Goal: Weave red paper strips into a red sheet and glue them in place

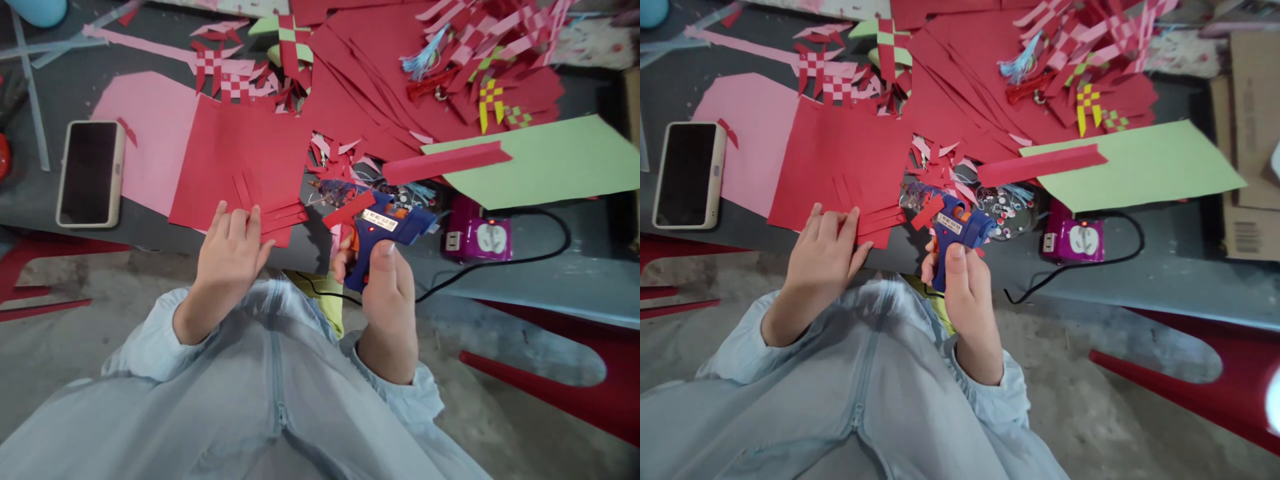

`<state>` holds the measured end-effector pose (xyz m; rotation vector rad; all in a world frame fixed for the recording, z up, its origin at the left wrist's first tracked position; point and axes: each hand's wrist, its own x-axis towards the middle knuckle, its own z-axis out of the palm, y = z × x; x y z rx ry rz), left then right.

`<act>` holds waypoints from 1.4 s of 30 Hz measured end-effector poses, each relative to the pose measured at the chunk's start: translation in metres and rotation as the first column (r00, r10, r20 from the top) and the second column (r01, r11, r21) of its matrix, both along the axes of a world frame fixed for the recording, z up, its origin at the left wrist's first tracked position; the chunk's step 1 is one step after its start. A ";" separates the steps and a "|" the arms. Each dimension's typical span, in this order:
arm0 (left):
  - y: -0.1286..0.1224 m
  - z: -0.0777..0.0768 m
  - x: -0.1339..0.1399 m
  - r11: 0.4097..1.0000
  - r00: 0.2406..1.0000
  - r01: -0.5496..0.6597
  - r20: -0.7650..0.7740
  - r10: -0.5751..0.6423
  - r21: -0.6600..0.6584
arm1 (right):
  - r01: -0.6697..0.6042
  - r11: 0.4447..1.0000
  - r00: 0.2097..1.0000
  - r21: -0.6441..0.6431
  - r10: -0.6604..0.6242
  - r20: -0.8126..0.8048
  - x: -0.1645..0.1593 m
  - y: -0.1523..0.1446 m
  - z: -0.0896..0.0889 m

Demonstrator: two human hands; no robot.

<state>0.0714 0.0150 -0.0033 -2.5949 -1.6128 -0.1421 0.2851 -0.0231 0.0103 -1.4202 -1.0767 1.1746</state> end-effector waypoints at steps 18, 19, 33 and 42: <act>0.006 0.013 -0.014 0.996 0.979 -0.001 0.201 0.019 -0.089 | -0.004 1.000 1.000 -0.008 0.004 -0.021 0.001 -0.005 0.000; 0.008 0.016 -0.018 0.995 0.968 -0.015 0.249 0.040 -0.101 | -0.004 1.000 1.000 -0.008 0.004 -0.023 0.002 -0.005 0.000; 0.058 0.014 -0.042 0.992 0.971 -0.074 0.219 0.095 -0.102 | -0.034 0.999 0.998 0.024 0.033 0.045 -0.002 -0.004 0.002; 0.068 0.009 -0.040 0.988 0.970 -0.040 0.233 0.074 -0.150 | -0.039 0.999 0.999 -0.015 0.039 0.020 -0.002 -0.003 0.001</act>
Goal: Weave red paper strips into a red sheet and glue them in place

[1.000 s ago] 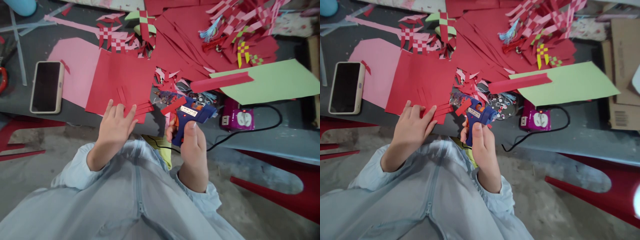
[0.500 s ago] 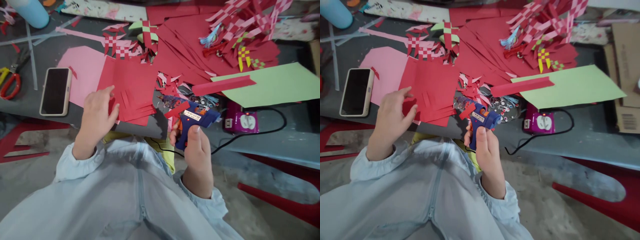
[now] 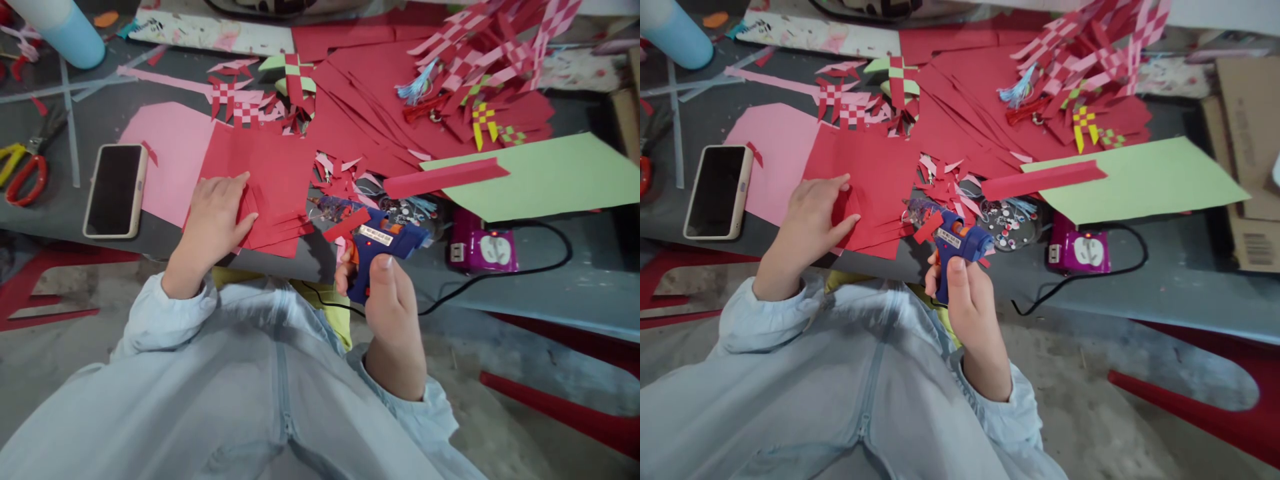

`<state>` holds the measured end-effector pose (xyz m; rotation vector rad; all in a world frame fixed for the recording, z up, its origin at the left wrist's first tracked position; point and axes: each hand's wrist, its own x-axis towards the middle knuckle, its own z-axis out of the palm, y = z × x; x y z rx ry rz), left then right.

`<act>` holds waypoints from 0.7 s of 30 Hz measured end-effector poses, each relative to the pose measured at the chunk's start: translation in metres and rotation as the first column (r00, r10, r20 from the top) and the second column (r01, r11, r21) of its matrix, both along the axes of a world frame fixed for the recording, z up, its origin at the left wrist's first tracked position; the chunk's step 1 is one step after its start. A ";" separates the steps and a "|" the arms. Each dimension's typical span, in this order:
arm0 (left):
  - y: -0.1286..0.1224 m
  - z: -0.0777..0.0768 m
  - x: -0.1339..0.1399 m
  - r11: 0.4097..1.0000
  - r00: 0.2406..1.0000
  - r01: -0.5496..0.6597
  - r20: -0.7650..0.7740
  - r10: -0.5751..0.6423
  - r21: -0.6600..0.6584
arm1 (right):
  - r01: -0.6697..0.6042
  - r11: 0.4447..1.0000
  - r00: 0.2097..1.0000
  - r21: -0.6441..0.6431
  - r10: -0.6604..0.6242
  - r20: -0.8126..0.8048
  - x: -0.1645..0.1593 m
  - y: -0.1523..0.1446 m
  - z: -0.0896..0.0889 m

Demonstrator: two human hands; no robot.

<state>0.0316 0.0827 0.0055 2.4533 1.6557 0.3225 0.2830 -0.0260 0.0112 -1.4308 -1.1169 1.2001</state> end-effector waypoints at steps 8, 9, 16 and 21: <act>0.003 0.004 0.002 0.999 1.000 0.006 0.012 -0.006 -0.045 | -0.002 1.000 1.000 0.003 0.002 -0.003 0.000 0.001 -0.001; 0.004 0.004 0.001 0.999 1.000 0.012 0.013 -0.011 -0.047 | -0.003 1.000 1.000 0.000 0.003 -0.007 0.000 0.001 -0.001; 0.008 0.005 -0.001 0.998 0.999 0.052 0.011 -0.052 -0.042 | -0.004 1.000 1.000 -0.003 0.004 -0.028 0.000 0.003 -0.002; 0.007 0.007 0.003 0.997 0.997 0.073 0.025 -0.072 -0.030 | -0.017 1.000 0.999 0.005 0.017 -0.031 0.000 0.003 -0.004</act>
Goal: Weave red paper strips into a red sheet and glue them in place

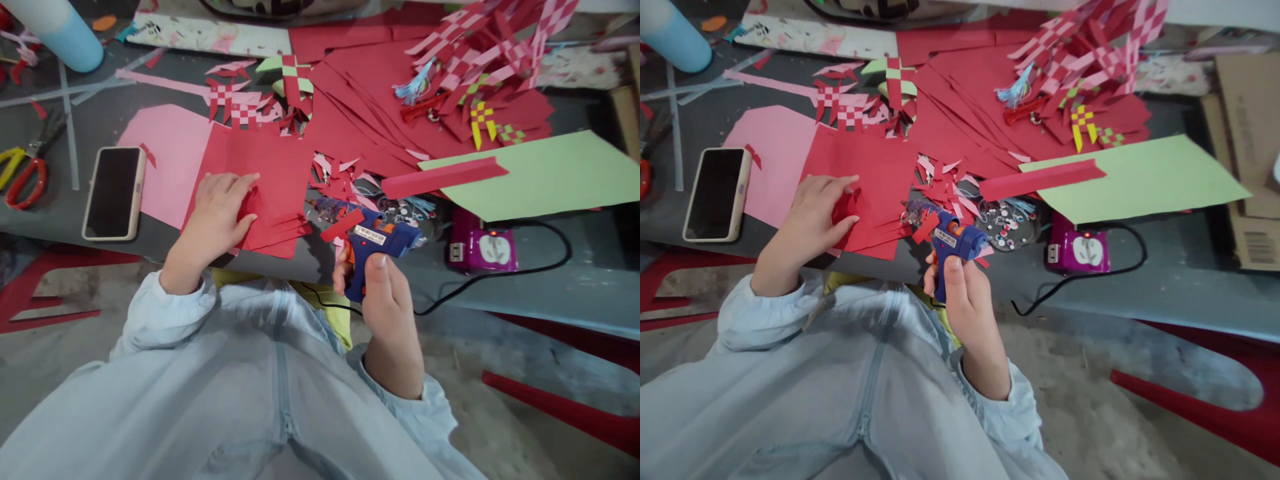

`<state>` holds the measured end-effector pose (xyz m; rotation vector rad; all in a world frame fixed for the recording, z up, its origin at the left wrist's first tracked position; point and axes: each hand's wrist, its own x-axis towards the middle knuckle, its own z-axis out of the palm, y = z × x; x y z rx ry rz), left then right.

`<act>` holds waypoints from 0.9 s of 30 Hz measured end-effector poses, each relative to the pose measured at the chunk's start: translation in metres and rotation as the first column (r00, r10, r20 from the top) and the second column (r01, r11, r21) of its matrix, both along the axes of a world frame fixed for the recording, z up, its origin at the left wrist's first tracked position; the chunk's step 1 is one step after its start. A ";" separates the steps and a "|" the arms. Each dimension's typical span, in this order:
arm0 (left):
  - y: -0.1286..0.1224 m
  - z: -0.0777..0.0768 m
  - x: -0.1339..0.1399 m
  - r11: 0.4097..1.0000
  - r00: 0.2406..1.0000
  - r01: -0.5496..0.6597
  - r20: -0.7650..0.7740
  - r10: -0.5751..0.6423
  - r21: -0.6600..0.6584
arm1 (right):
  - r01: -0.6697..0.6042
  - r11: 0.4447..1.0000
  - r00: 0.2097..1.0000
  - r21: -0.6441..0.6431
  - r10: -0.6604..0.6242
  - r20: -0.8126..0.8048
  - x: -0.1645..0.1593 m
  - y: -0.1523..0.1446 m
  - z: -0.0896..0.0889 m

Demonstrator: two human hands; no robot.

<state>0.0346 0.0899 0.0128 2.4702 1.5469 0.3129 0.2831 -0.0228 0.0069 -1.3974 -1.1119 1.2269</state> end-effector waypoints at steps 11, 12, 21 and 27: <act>-0.001 0.002 0.006 0.997 0.998 0.014 0.056 -0.019 0.081 | -0.019 1.000 0.999 0.009 0.019 0.030 0.001 0.000 -0.001; -0.001 0.002 0.006 0.995 0.997 0.019 0.069 -0.026 0.098 | -0.022 1.000 0.999 0.006 0.022 0.034 0.002 0.000 -0.002; -0.023 0.012 0.003 0.957 0.985 0.040 0.150 -0.087 0.287 | -0.052 0.998 0.997 -0.020 0.053 0.065 0.001 -0.001 0.002; -0.061 -0.001 0.000 0.954 0.980 0.033 0.179 -0.090 0.297 | -0.120 0.990 0.992 -0.073 0.122 0.022 -0.002 -0.001 0.007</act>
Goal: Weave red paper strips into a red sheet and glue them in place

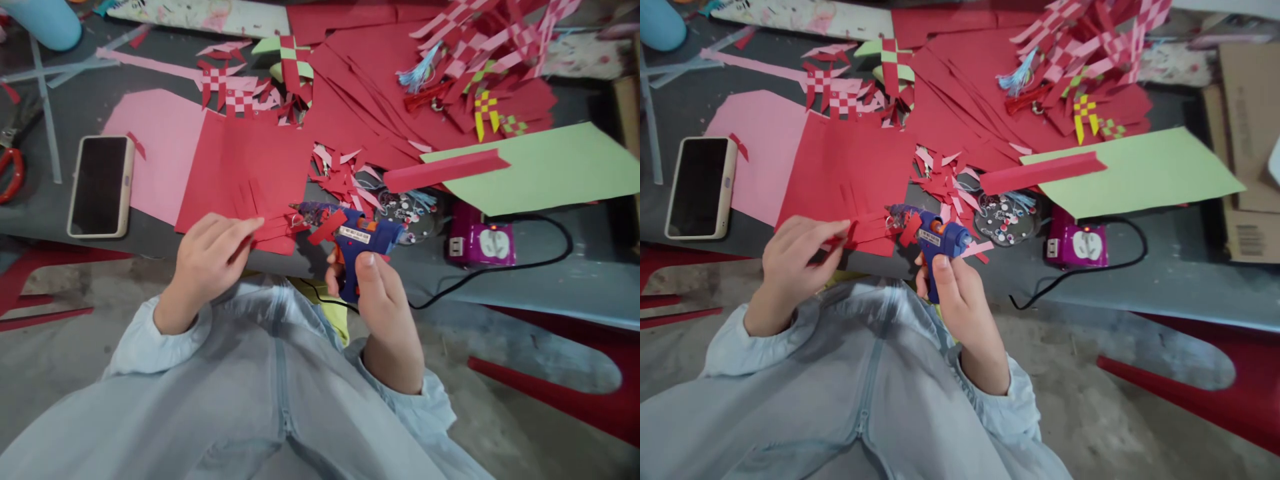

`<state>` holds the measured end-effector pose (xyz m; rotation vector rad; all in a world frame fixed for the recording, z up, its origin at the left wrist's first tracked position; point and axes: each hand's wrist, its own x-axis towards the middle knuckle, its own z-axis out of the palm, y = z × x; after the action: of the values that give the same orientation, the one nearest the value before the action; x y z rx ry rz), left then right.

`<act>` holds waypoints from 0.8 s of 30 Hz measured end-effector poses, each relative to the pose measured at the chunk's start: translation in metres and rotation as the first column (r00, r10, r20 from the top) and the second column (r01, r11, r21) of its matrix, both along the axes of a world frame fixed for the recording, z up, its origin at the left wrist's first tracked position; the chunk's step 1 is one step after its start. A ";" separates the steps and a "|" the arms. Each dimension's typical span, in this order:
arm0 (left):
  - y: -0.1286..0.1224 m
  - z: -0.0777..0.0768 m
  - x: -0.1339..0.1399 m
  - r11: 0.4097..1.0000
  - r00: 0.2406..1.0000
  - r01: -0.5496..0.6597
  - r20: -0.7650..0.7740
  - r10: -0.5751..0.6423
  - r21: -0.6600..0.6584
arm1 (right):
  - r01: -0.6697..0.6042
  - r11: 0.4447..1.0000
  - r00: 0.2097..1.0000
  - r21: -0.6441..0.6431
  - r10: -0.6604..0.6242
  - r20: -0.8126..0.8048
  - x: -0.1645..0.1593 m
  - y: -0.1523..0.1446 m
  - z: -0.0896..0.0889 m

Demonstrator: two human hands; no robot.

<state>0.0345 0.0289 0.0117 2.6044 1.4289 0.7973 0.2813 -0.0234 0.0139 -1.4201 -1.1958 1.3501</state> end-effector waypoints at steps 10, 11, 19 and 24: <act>-0.025 -0.021 0.001 0.993 0.994 0.108 -0.039 -0.106 0.047 | -0.122 0.989 0.992 -0.079 0.124 0.021 -0.014 0.006 0.010; -0.026 -0.023 0.001 0.992 0.993 0.117 -0.026 -0.116 0.048 | -0.129 0.988 0.991 -0.084 0.132 0.032 -0.015 0.008 0.011; -0.029 -0.034 -0.001 0.984 0.983 0.166 0.071 -0.171 0.060 | -0.186 0.975 0.979 -0.125 0.195 0.065 -0.024 0.015 0.012; -0.028 -0.035 -0.001 0.981 0.981 0.164 0.087 -0.173 0.099 | -0.199 0.966 0.970 -0.166 0.218 0.104 -0.025 0.014 0.013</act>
<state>0.0339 0.0012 -0.0231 2.6683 1.1547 0.9713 0.2565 -0.0097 0.0270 -1.5374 -1.3772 1.5484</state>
